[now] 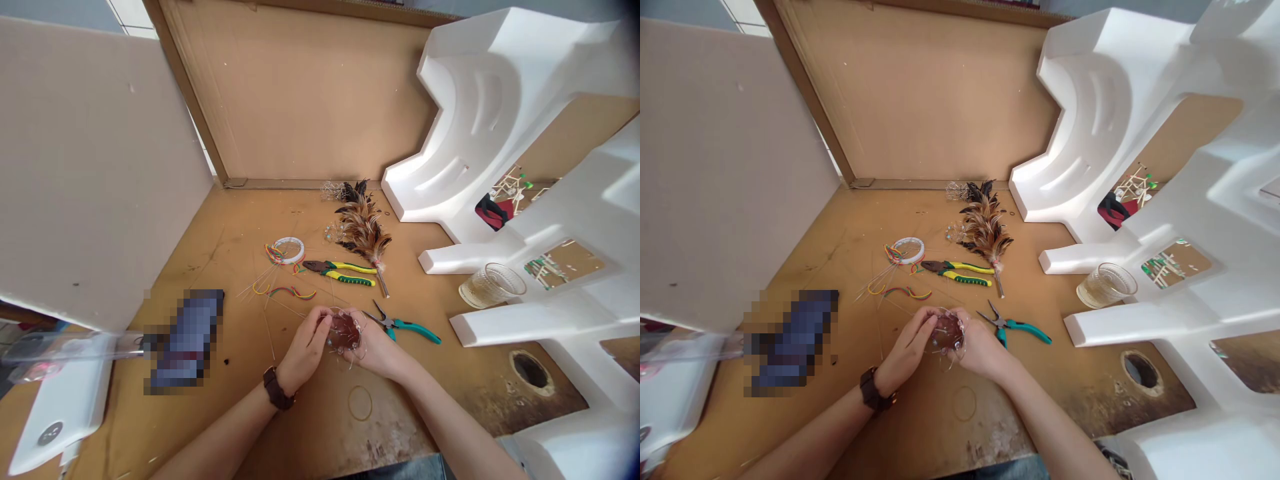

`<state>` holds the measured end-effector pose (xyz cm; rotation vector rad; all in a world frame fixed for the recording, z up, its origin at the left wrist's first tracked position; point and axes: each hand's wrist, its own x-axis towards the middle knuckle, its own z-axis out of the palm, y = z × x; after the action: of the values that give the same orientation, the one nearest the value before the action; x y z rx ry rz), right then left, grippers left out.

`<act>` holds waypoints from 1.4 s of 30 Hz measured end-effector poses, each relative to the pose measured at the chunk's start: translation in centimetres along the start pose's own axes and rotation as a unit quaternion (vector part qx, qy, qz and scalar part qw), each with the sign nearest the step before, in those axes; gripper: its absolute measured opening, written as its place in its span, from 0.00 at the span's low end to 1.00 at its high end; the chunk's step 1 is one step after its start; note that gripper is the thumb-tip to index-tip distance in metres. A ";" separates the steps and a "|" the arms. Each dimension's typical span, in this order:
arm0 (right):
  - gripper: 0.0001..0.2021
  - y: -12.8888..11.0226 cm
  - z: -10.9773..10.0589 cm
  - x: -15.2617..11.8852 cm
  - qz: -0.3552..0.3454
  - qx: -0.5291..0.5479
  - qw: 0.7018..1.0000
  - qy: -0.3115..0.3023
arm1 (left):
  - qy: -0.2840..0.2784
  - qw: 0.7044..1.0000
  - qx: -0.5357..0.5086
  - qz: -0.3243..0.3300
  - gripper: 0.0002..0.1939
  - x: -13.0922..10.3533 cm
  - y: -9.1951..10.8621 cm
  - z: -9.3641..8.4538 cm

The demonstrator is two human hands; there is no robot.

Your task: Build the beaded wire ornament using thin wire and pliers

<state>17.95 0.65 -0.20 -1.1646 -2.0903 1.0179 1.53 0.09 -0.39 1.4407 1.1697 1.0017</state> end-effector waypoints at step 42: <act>0.23 -0.4 -0.7 -0.8 0.086 0.033 0.994 -0.063 | -0.135 0.982 -0.083 0.102 0.27 -0.5 -0.6 0.6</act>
<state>18.72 0.10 0.46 -1.2943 -2.0608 1.2611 1.90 -0.49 -1.14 1.5268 0.7370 0.9818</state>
